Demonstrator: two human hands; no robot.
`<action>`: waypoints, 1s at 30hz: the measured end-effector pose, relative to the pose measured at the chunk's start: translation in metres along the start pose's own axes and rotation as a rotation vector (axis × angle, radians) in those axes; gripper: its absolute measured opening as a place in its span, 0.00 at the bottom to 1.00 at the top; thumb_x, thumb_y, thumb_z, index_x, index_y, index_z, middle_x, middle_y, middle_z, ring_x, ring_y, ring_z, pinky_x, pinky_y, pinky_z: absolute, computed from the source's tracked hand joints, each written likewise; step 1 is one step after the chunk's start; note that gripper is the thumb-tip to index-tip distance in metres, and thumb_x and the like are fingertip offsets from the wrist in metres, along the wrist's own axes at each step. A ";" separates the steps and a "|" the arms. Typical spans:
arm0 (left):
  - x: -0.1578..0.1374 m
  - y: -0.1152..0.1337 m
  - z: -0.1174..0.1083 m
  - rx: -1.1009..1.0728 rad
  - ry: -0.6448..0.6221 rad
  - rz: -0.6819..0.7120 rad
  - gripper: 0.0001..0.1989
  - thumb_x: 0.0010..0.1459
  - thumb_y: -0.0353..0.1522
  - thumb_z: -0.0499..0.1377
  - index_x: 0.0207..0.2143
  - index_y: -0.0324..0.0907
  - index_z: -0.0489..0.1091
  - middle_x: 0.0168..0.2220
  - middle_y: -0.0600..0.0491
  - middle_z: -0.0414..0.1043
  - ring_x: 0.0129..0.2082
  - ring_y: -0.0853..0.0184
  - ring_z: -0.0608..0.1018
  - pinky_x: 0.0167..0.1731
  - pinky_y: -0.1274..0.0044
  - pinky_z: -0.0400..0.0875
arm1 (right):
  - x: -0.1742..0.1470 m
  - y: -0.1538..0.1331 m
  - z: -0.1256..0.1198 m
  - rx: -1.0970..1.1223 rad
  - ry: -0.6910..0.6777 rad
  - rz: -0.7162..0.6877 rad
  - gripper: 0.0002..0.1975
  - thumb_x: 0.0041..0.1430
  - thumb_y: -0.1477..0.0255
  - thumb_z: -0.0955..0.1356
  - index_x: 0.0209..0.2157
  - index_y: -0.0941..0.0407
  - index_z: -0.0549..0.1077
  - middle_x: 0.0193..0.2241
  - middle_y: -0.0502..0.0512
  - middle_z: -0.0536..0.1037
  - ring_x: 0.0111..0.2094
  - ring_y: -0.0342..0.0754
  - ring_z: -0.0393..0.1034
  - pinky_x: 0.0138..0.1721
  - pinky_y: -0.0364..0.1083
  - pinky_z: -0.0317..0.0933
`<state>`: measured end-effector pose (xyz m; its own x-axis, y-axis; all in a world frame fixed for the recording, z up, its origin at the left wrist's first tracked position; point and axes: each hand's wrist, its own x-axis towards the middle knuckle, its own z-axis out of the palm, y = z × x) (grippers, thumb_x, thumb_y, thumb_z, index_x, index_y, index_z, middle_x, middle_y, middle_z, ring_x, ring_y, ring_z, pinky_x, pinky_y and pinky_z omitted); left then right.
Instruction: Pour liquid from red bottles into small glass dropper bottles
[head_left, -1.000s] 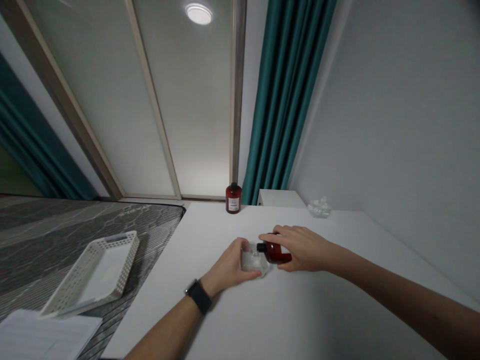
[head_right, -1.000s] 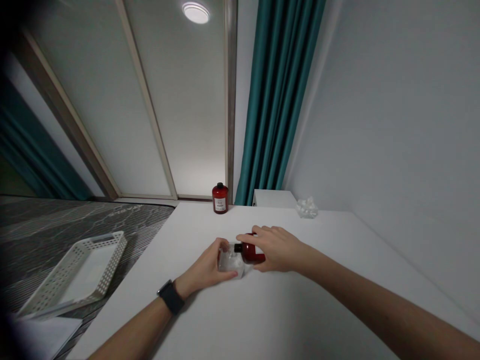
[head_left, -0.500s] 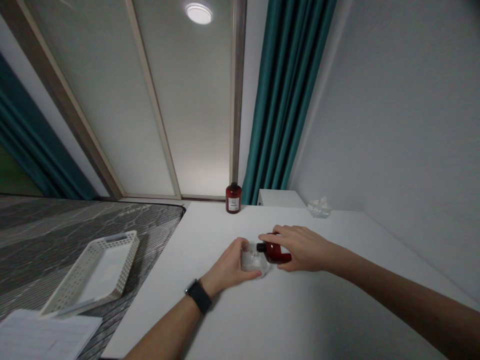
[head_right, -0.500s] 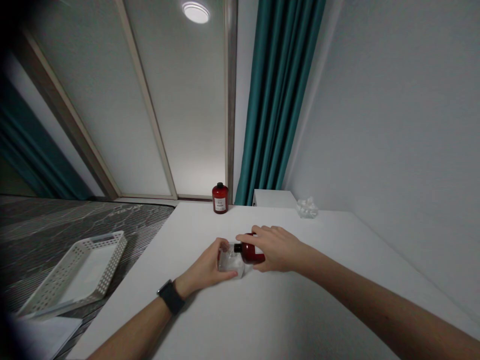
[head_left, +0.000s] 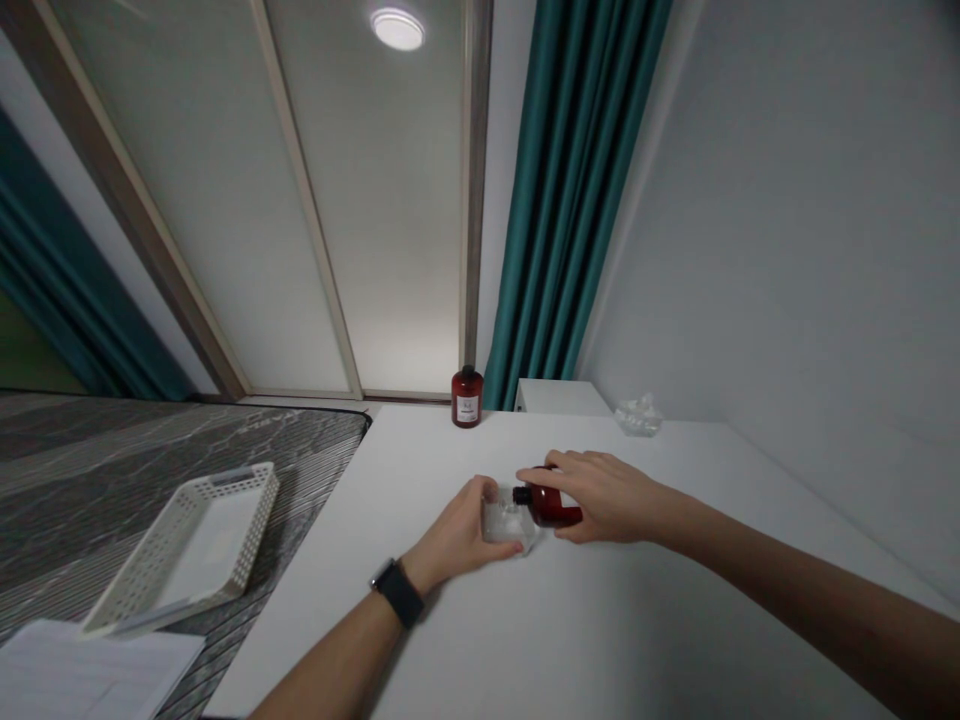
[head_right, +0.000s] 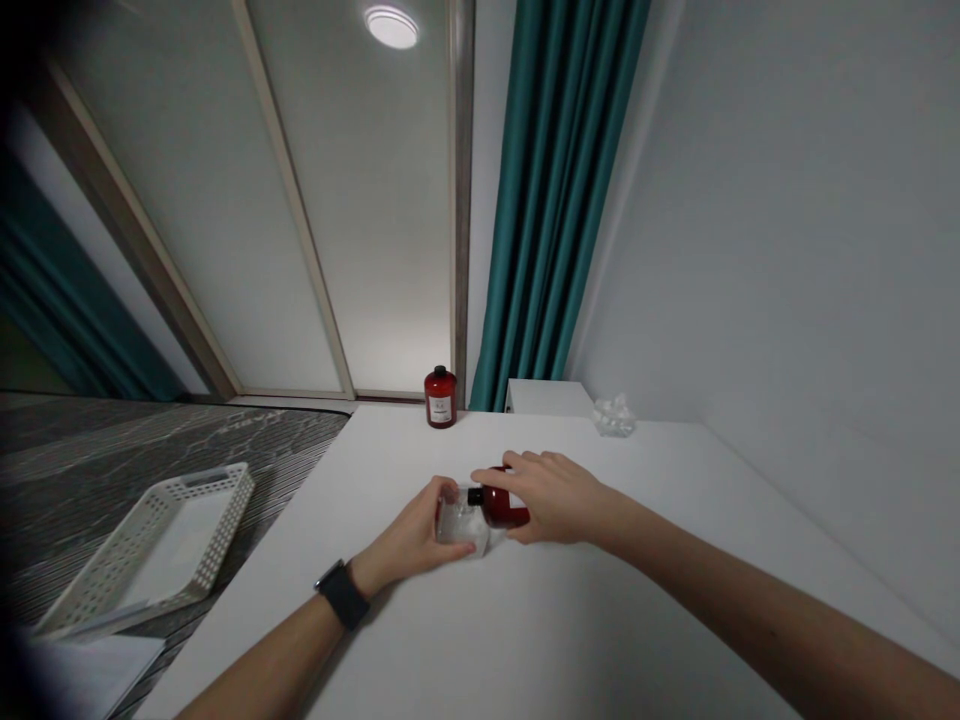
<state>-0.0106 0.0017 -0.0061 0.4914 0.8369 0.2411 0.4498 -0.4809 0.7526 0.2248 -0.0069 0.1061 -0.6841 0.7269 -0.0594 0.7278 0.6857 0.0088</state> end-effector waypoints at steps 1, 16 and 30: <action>0.000 0.000 0.000 0.000 -0.001 0.000 0.28 0.47 0.36 0.70 0.45 0.41 0.60 0.42 0.49 0.68 0.41 0.59 0.72 0.41 0.70 0.67 | 0.000 0.000 0.000 -0.001 -0.001 0.001 0.33 0.55 0.65 0.71 0.61 0.47 0.62 0.44 0.58 0.74 0.39 0.57 0.73 0.36 0.50 0.60; 0.000 0.001 -0.001 -0.015 -0.005 0.006 0.28 0.47 0.37 0.70 0.45 0.41 0.60 0.43 0.49 0.68 0.42 0.59 0.72 0.42 0.69 0.68 | 0.000 -0.001 -0.002 0.007 -0.007 0.001 0.33 0.54 0.65 0.71 0.61 0.47 0.63 0.44 0.59 0.74 0.39 0.57 0.73 0.36 0.50 0.60; 0.000 0.003 -0.001 -0.004 0.012 -0.002 0.28 0.46 0.36 0.71 0.45 0.41 0.60 0.42 0.49 0.68 0.41 0.59 0.73 0.42 0.69 0.68 | 0.000 0.000 0.000 -0.006 0.008 -0.012 0.33 0.54 0.64 0.71 0.61 0.47 0.62 0.43 0.58 0.74 0.38 0.57 0.73 0.36 0.50 0.60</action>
<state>-0.0102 0.0005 -0.0029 0.4815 0.8409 0.2471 0.4478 -0.4784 0.7554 0.2244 -0.0068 0.1064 -0.6932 0.7188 -0.0517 0.7192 0.6946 0.0145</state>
